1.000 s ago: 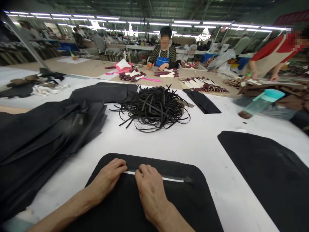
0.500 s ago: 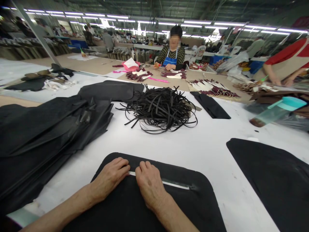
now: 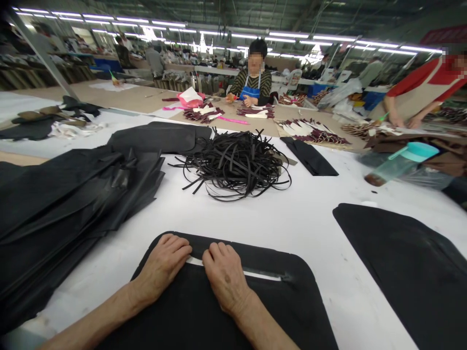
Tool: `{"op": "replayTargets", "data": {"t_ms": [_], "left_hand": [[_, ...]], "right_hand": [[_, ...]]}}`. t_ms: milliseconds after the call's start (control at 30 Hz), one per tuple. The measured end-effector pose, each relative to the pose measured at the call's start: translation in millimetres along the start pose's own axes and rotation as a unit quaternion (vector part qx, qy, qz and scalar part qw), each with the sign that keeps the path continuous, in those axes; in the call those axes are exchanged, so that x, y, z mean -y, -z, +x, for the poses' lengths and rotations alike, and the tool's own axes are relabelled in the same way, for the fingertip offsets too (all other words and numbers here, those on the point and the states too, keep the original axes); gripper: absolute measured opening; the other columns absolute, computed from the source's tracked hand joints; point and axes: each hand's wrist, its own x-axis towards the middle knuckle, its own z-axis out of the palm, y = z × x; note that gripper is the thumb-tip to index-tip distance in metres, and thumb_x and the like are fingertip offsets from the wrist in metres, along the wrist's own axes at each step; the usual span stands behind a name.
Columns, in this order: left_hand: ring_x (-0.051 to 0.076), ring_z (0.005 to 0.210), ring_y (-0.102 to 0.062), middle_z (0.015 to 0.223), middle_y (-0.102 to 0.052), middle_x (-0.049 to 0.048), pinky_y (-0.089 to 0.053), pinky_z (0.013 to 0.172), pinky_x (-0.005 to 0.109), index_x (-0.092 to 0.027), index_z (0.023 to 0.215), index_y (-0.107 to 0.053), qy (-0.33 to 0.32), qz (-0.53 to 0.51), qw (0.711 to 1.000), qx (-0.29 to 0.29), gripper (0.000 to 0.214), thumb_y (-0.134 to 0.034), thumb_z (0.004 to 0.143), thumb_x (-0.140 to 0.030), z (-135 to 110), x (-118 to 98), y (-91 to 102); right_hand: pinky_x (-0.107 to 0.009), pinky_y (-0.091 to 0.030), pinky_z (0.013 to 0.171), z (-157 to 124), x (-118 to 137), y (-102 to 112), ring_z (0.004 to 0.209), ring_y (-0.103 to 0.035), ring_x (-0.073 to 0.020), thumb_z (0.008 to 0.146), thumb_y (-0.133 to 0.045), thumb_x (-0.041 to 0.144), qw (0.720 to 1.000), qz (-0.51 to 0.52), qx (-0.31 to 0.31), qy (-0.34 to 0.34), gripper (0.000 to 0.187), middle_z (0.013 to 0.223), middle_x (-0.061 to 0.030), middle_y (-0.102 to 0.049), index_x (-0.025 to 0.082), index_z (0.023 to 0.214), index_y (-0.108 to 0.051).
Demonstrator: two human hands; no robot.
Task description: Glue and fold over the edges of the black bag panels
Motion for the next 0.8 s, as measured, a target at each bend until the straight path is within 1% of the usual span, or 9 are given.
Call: {"op": "replayTargets", "data": {"t_ms": [100, 267, 433, 533, 633, 800], "left_hand": [[0.018, 0.08, -0.049, 0.087, -0.056, 0.0031, -0.039, 0.078, 0.038, -0.019, 0.086, -0.058, 0.016, -0.009, 1.0, 0.003, 0.019, -0.04, 0.089, -0.014, 2, -1, 4.3], [0.018, 0.081, -0.048, 0.088, -0.055, 0.0027, -0.038, 0.077, 0.037, -0.02, 0.083, -0.057, 0.027, -0.025, 0.999, 0.012, 0.02, -0.039, 0.09, -0.016, 3, 2, 6.3], [0.019, 0.084, -0.049, 0.09, -0.055, 0.0028, -0.039, 0.076, 0.037, -0.02, 0.08, -0.055, 0.039, -0.033, 0.998, 0.025, 0.019, -0.04, 0.09, -0.016, 4, 5, 5.2], [0.019, 0.085, -0.049, 0.09, -0.056, 0.0026, -0.039, 0.077, 0.037, -0.02, 0.08, -0.055, 0.044, -0.033, 0.998, 0.036, 0.018, -0.04, 0.09, -0.016, 5, 4, 5.8], [0.019, 0.085, -0.049, 0.09, -0.056, 0.0029, -0.039, 0.077, 0.036, -0.019, 0.08, -0.054, 0.052, -0.028, 0.997, 0.046, 0.02, -0.038, 0.09, -0.016, 5, 2, 6.3], [0.019, 0.084, -0.049, 0.089, -0.056, 0.0035, -0.04, 0.078, 0.037, -0.019, 0.08, -0.055, 0.083, -0.01, 0.995, 0.053, 0.022, -0.036, 0.089, -0.014, 9, -4, 7.0]], "right_hand": [[-0.032, -0.032, 0.065, -8, -7, 2, 0.075, -0.045, -0.0189, 0.084, -0.055, 0.011, 1.0, -0.006, -0.001, -0.008, 0.009, 0.084, -0.0021, -0.054, 0.02, 0.082, -0.054], [-0.03, -0.035, 0.071, -33, -26, 8, 0.077, -0.046, -0.0181, 0.089, -0.046, 0.011, 0.993, 0.053, -0.028, -0.101, 0.015, 0.083, -0.0026, -0.053, 0.02, 0.083, -0.057], [-0.029, -0.037, 0.072, -53, -41, 12, 0.078, -0.047, -0.0176, 0.09, -0.046, 0.014, 0.981, 0.101, -0.033, -0.162, 0.015, 0.083, -0.0019, -0.053, 0.02, 0.081, -0.057], [-0.029, -0.037, 0.071, -55, -43, 13, 0.078, -0.047, -0.0176, 0.091, -0.045, 0.014, 0.976, 0.11, -0.033, -0.185, 0.017, 0.081, -0.0015, -0.052, 0.02, 0.078, -0.055], [-0.031, -0.037, 0.071, -53, -42, 12, 0.077, -0.047, -0.0184, 0.092, -0.043, 0.015, 0.976, 0.099, -0.032, -0.189, 0.019, 0.08, -0.0021, -0.052, 0.02, 0.078, -0.055], [-0.032, -0.036, 0.071, -49, -40, 7, 0.076, -0.047, -0.0199, 0.091, -0.042, 0.014, 0.979, 0.048, -0.027, -0.198, 0.021, 0.078, -0.0035, -0.053, 0.019, 0.075, -0.055]]}}
